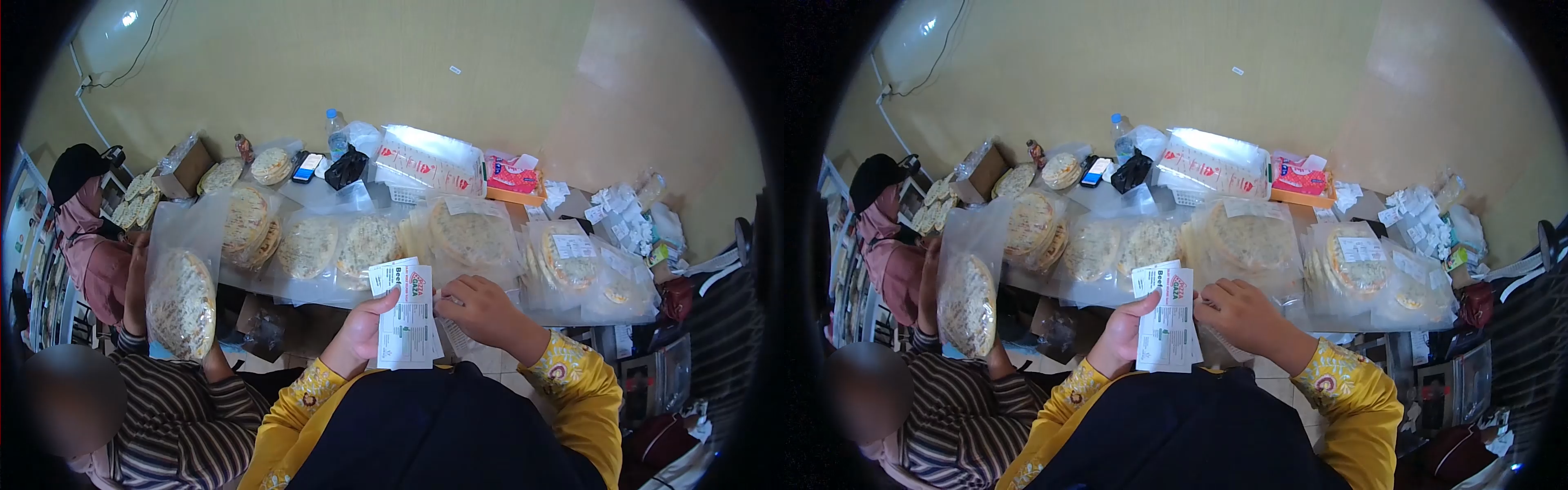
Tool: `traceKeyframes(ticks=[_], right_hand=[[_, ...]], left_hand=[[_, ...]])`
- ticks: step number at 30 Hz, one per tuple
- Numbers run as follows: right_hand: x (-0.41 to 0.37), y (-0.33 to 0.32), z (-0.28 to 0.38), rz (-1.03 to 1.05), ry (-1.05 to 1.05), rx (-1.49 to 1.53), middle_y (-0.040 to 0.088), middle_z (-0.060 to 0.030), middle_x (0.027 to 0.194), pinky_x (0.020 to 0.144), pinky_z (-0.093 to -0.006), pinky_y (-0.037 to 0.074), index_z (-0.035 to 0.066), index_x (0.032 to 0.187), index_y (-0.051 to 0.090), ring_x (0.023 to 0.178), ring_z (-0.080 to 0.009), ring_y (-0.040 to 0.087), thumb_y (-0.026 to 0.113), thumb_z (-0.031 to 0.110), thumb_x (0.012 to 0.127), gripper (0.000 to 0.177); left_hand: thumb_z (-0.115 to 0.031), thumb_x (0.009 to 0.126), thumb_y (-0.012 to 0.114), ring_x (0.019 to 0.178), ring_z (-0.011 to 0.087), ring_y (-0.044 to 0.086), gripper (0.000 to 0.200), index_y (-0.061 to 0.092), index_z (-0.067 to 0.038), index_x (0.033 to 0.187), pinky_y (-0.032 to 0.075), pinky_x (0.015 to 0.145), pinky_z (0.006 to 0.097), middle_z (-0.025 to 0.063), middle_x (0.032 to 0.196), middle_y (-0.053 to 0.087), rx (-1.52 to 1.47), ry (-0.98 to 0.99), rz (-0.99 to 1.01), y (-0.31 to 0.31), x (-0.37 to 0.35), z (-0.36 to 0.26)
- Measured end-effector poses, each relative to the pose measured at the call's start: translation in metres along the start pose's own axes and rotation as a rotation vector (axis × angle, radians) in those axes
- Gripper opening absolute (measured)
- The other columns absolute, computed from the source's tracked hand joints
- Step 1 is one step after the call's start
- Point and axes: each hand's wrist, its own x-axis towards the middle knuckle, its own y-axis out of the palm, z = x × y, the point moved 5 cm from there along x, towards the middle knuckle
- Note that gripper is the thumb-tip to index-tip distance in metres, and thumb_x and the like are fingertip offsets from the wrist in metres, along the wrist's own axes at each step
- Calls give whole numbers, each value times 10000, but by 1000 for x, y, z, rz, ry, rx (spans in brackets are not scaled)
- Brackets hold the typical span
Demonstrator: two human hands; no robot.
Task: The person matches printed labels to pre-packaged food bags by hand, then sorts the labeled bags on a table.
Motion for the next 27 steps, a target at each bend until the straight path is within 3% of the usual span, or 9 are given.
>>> traceKeyframes(ticks=[3, 6, 9, 12, 18, 24, 27], right_hand=[[-7, -4, -14, -97, 100, 135, 564, -48, 845, 656, -311, 478, 122, 820, 600, 791, -229, 580, 632, 72, 685, 148], [-13, -14, -33, -252, 339, 360, 592, -43, 822, 652, -276, 479, 92, 827, 610, 737, -188, 592, 662, 54, 719, 126], [-15, 16, -39, -246, 769, 1109, 605, -29, 762, 626, -233, 462, 44, 822, 606, 657, -110, 571, 668, 67, 764, 88], [-11, 55, -30, -187, 835, 1328, 603, -14, 724, 610, -204, 444, 9, 837, 602, 639, -54, 540, 670, 99, 783, 125], [-6, 73, -26, -102, 834, 1288, 605, -8, 735, 609, -214, 448, 6, 846, 611, 659, -59, 547, 668, 95, 771, 130], [7, 78, -17, -44, 820, 1127, 613, -18, 734, 610, -225, 452, -5, 813, 605, 655, -62, 546, 673, 108, 743, 149], [13, 87, -8, -100, 797, 1073, 613, -84, 673, 574, -284, 465, -1, 791, 581, 605, -161, 590, 655, 139, 716, 176]], left_hand=[[-304, 908, 471, 1110, 264, 499, 456, 404, -38, 1272, 374, 956, 427, 120, 1204, 515, 47, 70, -16, -7, 12, 5], [-291, 921, 454, 1111, 253, 497, 424, 409, -47, 1266, 375, 956, 423, 115, 1199, 515, 51, 191, -32, -8, 22, 6], [-291, 936, 421, 1116, 243, 492, 414, 396, -48, 1270, 371, 966, 417, 109, 1195, 511, 153, 391, -59, -4, 34, 6], [-329, 937, 400, 1139, 240, 469, 451, 360, -52, 1290, 361, 981, 408, 108, 1216, 485, 115, 448, -27, -15, 42, 12], [-503, 909, 291, 1205, 268, 401, 611, 303, -58, 1327, 308, 1021, 417, 117, 1292, 416, 127, 460, -40, -13, 42, 12], [-513, 904, 286, 1196, 255, 408, 625, 309, -41, 1313, 321, 1015, 409, 125, 1265, 425, 183, 501, -63, -20, 31, 6], [-492, 914, 287, 1186, 252, 419, 600, 313, -39, 1307, 321, 1014, 407, 124, 1269, 422, 230, 504, -101, -30, 21, 3]])
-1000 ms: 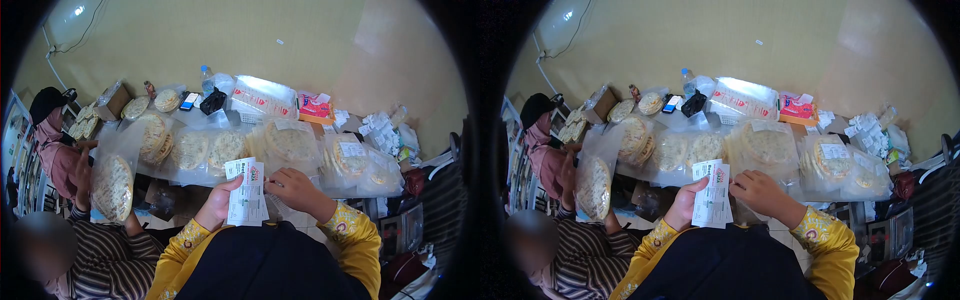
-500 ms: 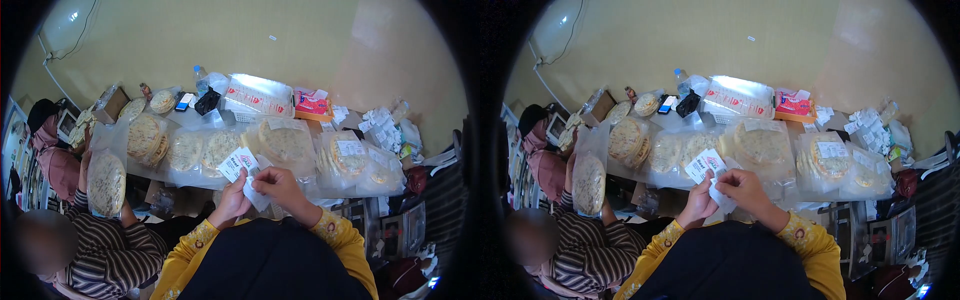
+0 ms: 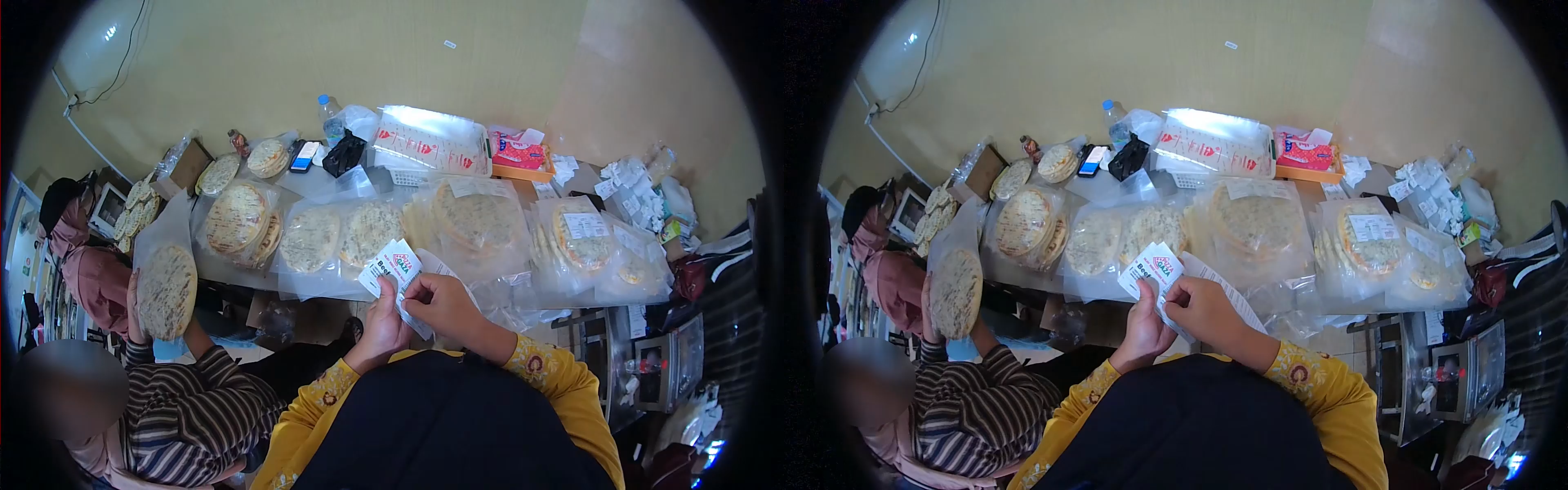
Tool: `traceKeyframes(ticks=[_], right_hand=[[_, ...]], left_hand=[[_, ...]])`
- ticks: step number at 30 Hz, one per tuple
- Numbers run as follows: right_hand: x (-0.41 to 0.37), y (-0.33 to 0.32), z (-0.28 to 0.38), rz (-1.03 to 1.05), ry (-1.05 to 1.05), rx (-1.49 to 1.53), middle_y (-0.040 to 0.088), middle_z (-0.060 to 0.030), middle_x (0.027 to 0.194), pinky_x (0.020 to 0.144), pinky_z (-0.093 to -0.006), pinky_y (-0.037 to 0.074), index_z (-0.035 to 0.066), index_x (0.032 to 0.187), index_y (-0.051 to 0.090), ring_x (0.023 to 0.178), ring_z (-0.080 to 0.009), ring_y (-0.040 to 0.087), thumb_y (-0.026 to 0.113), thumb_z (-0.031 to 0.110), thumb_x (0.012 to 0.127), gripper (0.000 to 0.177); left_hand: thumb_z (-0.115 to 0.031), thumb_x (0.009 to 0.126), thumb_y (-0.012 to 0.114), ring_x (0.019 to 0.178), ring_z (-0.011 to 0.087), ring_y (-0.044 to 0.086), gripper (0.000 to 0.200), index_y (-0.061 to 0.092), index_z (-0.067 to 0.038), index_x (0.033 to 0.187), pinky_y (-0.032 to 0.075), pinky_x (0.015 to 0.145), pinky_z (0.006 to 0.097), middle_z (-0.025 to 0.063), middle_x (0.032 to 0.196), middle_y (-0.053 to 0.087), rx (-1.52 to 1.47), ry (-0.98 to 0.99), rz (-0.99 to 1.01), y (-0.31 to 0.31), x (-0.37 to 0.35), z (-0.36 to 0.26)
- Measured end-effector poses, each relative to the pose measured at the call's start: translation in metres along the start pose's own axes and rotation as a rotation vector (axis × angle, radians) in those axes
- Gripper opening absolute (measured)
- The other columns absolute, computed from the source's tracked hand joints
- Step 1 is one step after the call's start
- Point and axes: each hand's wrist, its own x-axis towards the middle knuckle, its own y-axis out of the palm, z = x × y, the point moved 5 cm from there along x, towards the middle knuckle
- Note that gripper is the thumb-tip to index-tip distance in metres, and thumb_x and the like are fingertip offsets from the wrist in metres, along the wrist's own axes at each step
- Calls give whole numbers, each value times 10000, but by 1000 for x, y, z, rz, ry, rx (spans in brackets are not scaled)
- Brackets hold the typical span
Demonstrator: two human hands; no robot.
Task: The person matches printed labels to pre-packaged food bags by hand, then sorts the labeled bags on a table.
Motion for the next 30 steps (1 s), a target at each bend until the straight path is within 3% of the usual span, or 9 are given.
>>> traceKeyframes(ticks=[3, 6, 13, 15, 17, 24, 27, 29, 30], right_hand=[[0, 10, 9, 30, 18, -163, 594, -46, 692, 594, -248, 450, 5, 864, 565, 634, -107, 560, 691, 136, 724, 229], [-3, 23, 6, -228, -351, -424, 612, -110, 694, 581, -336, 472, 27, 871, 541, 615, -263, 597, 675, 190, 708, 266], [5, 90, -93, 40, 148, 207, 633, -75, 719, 599, -257, 469, -6, 815, 595, 643, -121, 593, 712, 116, 694, 208], [8, 106, -108, 84, 204, 294, 637, -68, 717, 598, -239, 465, -17, 789, 606, 646, -88, 582, 714, 94, 695, 181], [10, 120, -119, 128, 194, 275, 635, -65, 707, 581, -240, 465, -17, 789, 610, 635, -87, 581, 707, 91, 702, 170], [29, 151, -143, 225, 248, 199, 618, -36, 720, 541, -222, 441, 3, 832, 608, 606, -73, 552, 675, 89, 761, 130], [56, 145, -167, 70, 398, 357, 599, -27, 709, 507, -232, 421, 18, 807, 607, 575, -79, 530, 660, 95, 770, 100], [91, 127, -189, -159, 300, 484, 583, -42, 672, 497, -257, 429, 20, 772, 612, 538, -102, 524, 682, 128, 735, 134], [109, 115, -201, -282, 288, 356, 587, -45, 668, 498, -261, 431, 16, 771, 612, 543, -106, 529, 683, 124, 732, 136]], left_hand=[[-490, 914, 297, 1192, 266, 417, 612, 323, -20, 1306, 304, 1015, 417, 126, 1262, 438, 59, 7, -25, -19, -10, -4], [-446, 933, 298, 1162, 250, 445, 544, 324, -41, 1296, 339, 992, 404, 129, 1253, 443, 161, -25, -104, -47, -30, -11], [-395, 946, 335, 1104, 247, 495, 472, 358, -68, 1286, 377, 955, 409, 104, 1205, 493, 77, -219, -382, -130, -86, -8], [-287, 939, 411, 1078, 264, 517, 399, 391, -48, 1259, 401, 928, 426, 112, 1178, 515, 138, -223, -411, -136, -96, -15], [-242, 922, 453, 1072, 294, 519, 384, 415, -22, 1234, 400, 922, 452, 131, 1158, 528, 314, -233, -449, -146, -109, -19], [-161, 913, 468, 1055, 287, 529, 317, 458, -8, 1190, 400, 924, 459, 134, 1138, 544, 28, -141, -668, -170, -138, -33], [-157, 912, 480, 1037, 262, 538, 298, 480, -8, 1169, 403, 923, 438, 118, 1113, 559, -3, -106, -733, -174, -146, -44], [-165, 912, 483, 1030, 257, 540, 300, 483, -4, 1165, 397, 926, 434, 116, 1121, 557, 22, -64, -769, -175, -152, -51], [-169, 907, 495, 1030, 253, 539, 305, 487, -2, 1162, 396, 922, 426, 113, 1128, 557, 48, -58, -777, -173, -153, -55]])
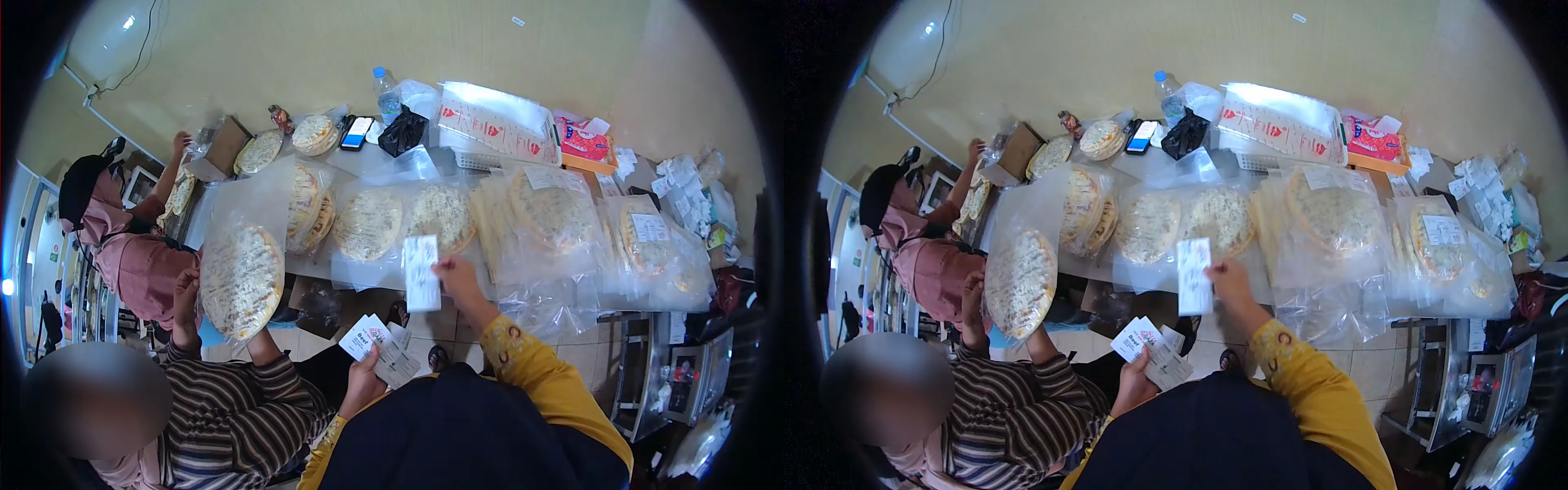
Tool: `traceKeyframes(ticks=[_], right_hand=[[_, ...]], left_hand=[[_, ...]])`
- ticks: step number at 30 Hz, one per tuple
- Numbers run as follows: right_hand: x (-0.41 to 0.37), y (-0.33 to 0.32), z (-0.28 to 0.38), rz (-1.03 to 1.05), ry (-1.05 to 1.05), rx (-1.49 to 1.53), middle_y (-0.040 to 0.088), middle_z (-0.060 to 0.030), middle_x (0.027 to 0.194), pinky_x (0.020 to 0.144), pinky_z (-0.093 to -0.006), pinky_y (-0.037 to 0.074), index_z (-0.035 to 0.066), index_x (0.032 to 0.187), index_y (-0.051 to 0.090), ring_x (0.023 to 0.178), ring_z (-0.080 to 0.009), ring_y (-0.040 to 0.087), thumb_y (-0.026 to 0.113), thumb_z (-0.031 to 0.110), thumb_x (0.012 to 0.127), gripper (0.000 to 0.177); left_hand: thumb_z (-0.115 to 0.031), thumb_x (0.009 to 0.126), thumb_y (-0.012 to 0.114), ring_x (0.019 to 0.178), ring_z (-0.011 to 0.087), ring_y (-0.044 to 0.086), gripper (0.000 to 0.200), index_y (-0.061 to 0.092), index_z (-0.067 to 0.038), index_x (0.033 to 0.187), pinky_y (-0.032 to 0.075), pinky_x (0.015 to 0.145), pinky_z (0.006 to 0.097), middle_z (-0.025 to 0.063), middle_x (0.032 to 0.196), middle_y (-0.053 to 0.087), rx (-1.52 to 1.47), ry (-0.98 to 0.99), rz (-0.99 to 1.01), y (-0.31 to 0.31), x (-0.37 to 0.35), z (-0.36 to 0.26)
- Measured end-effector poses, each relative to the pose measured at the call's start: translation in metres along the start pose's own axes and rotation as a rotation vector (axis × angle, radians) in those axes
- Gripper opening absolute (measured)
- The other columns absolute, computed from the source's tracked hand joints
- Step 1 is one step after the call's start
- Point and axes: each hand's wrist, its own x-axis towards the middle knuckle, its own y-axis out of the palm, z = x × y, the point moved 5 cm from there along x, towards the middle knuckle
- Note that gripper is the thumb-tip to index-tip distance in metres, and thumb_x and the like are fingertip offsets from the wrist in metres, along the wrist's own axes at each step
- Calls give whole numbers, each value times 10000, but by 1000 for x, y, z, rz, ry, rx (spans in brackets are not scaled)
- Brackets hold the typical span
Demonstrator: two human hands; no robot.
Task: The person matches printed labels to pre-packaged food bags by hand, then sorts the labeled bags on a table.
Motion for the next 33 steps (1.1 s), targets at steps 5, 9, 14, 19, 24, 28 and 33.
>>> traceKeyframes(ticks=[5, 9, 14, 19, 24, 28, 33], right_hand=[[85, -17, 17, -262, -57, -148, 607, -65, 645, 516, -275, 448, -1, 751, 619, 547, -129, 554, 696, 111, 706, 143], [99, 1, 45, -153, 146, -36, 612, -76, 626, 514, -289, 458, -10, 730, 630, 537, -147, 574, 709, 104, 681, 147], [151, 13, 27, -78, 28, -272, 594, -81, 589, 407, -309, 434, 0, 724, 632, 453, -160, 554, 709, 85, 681, 122], [165, 25, 44, 99, 100, -181, 586, -101, 570, 401, -313, 436, -10, 732, 622, 446, -182, 558, 712, 63, 669, 131], [163, 45, 46, 166, 196, 75, 592, -109, 665, 411, -308, 476, -27, 818, 567, 509, -177, 579, 677, 38, 728, 157], [146, 83, 44, 331, 300, 219, 598, -167, 746, 515, -373, 546, -66, 877, 529, 619, -286, 637, 657, 17, 734, 209], [149, 120, 39, 251, 285, 68, 598, -207, 744, 478, -382, 545, -93, 846, 528, 588, -335, 637, 586, -42, 743, 129]], left_hand=[[-179, 907, 494, 1023, 255, 541, 308, 488, 4, 1156, 398, 915, 426, 116, 1108, 565, -10, -33, -75, -16, 0, 2], [-192, 908, 494, 1010, 262, 550, 322, 479, 8, 1160, 405, 909, 429, 120, 1095, 569, -22, -63, -103, -21, 0, 2], [-206, 908, 495, 995, 278, 557, 342, 469, 18, 1164, 426, 884, 433, 133, 1105, 560, 53, -84, -189, -25, 1, -4], [-214, 904, 506, 997, 275, 557, 352, 474, 19, 1164, 436, 871, 427, 135, 1107, 561, 55, -63, -181, -29, 2, -5], [-233, 897, 523, 996, 269, 557, 373, 474, 16, 1169, 441, 868, 406, 136, 1107, 561, 65, -37, -178, -43, 10, -3], [-249, 895, 530, 994, 264, 555, 384, 474, 11, 1172, 443, 866, 398, 128, 1106, 561, 115, -44, -213, -42, 13, -4], [-248, 900, 521, 994, 269, 552, 376, 475, 9, 1170, 435, 874, 413, 129, 1097, 562, 73, -64, -212, -31, 13, -6]])
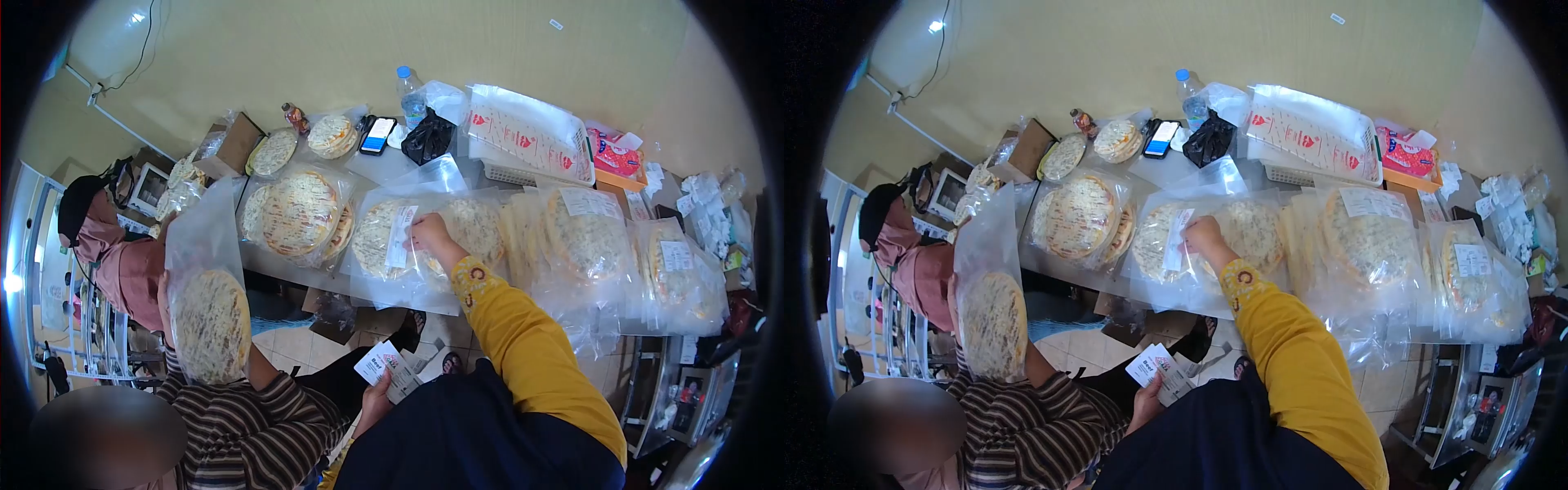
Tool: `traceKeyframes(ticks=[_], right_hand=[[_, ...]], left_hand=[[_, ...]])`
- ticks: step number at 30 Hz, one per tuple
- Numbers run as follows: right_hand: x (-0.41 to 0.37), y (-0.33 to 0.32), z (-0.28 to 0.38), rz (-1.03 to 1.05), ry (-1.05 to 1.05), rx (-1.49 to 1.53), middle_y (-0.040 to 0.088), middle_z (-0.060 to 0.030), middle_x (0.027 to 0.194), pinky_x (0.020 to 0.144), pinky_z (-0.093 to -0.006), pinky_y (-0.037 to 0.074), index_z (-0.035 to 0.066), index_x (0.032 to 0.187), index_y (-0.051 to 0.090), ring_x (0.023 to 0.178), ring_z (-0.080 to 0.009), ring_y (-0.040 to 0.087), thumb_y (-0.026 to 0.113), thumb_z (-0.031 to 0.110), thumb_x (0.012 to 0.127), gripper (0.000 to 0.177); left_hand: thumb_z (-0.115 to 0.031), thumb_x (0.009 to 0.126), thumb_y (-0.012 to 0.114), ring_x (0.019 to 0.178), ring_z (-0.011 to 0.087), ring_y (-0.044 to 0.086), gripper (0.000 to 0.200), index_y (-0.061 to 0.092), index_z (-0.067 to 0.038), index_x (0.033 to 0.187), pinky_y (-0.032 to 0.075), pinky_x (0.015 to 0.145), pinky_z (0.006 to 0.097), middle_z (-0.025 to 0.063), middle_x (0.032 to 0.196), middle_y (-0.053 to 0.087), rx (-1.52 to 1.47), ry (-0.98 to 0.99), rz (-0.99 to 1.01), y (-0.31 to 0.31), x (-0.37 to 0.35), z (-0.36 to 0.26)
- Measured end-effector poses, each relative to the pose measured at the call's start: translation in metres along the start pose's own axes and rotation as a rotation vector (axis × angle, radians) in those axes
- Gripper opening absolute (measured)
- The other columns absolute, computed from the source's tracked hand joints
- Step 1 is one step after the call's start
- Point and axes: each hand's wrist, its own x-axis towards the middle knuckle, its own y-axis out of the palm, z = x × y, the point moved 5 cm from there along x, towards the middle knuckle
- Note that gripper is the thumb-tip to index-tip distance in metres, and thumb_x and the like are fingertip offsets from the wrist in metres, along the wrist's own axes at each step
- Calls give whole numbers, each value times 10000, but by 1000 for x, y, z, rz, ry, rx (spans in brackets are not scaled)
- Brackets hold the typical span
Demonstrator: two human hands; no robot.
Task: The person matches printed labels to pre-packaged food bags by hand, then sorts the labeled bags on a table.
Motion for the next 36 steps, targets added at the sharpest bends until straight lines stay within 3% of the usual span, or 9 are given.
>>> traceKeyframes(ticks=[7, 11, 17, 23, 27, 30, 32, 34, 36], right_hand=[[75, 7, -42, 34, -190, -491, 595, -242, 742, 434, -378, 530, -94, 831, 539, 545, -350, 626, 515, -1, 780, 109], [-16, -18, 6, -75, 39, 393, 597, -244, 796, 574, -429, 547, -76, 914, 540, 653, -334, 632, 541, 90, 795, 204], [-20, -2, 7, 103, 31, 174, 577, -246, 975, 672, -458, 544, -69, 1075, 458, 774, -332, 622, 581, 183, 827, 375], [-44, 30, 66, 179, -39, 318, 575, -235, 955, 695, -448, 545, -50, 1075, 423, 810, -345, 621, 543, 139, 852, 317], [-123, -22, 134, 125, -203, 406, 588, -197, 876, 693, -439, 540, -24, 955, 474, 804, -329, 624, 552, 129, 829, 212], [-181, -93, 174, 195, -321, 421, 572, -101, 721, 627, -362, 531, 0, 773, 539, 648, -196, 579, 513, 85, 838, 110], [-248, -149, 199, 7, -338, 478, 548, -76, 697, 592, -322, 507, -3, 822, 565, 602, -155, 530, 491, 83, 850, 117], [-292, -221, 211, 108, -535, 471, 545, -70, 696, 608, -311, 505, -15, 858, 584, 617, -150, 530, 487, 89, 852, 142], [-362, -287, 225, -152, -544, 374, 590, -100, 784, 668, -329, 528, -35, 918, 572, 707, -191, 589, 485, 83, 858, 159]], left_hand=[[-244, 913, 490, 1051, 279, 519, 374, 457, 0, 1195, 397, 915, 435, 135, 1140, 534, 39, -14, 6, 2, -4, -3], [-243, 917, 476, 1100, 285, 484, 381, 440, -2, 1210, 350, 955, 456, 132, 1175, 513, -52, -7, 8, 7, -12, -8], [-231, 914, 481, 1101, 279, 483, 366, 453, -5, 1200, 340, 962, 456, 122, 1170, 520, -82, -32, 16, 7, -14, -6], [-208, 899, 514, 1009, 253, 548, 339, 479, -24, 1182, 402, 914, 404, 100, 1090, 570, -131, 111, 135, 12, -7, -7], [-329, 925, 427, 1024, 268, 556, 412, 453, -35, 1212, 421, 898, 432, 121, 1127, 568, -58, 162, 335, 35, -21, -16], [-321, 898, 471, 1057, 289, 537, 451, 420, -45, 1251, 412, 912, 459, 128, 1167, 547, -81, 146, 375, 40, -19, -21], [-307, 897, 480, 1073, 294, 522, 456, 414, -39, 1259, 396, 927, 464, 135, 1187, 532, -64, 143, 409, 56, -22, -24], [-293, 895, 488, 1089, 299, 507, 461, 407, -32, 1267, 381, 942, 469, 141, 1207, 516, -32, 156, 414, 77, -30, -27], [-278, 893, 496, 1105, 304, 492, 467, 400, -26, 1275, 365, 957, 473, 147, 1227, 501, 9, 182, 397, 98, -42, -29]])
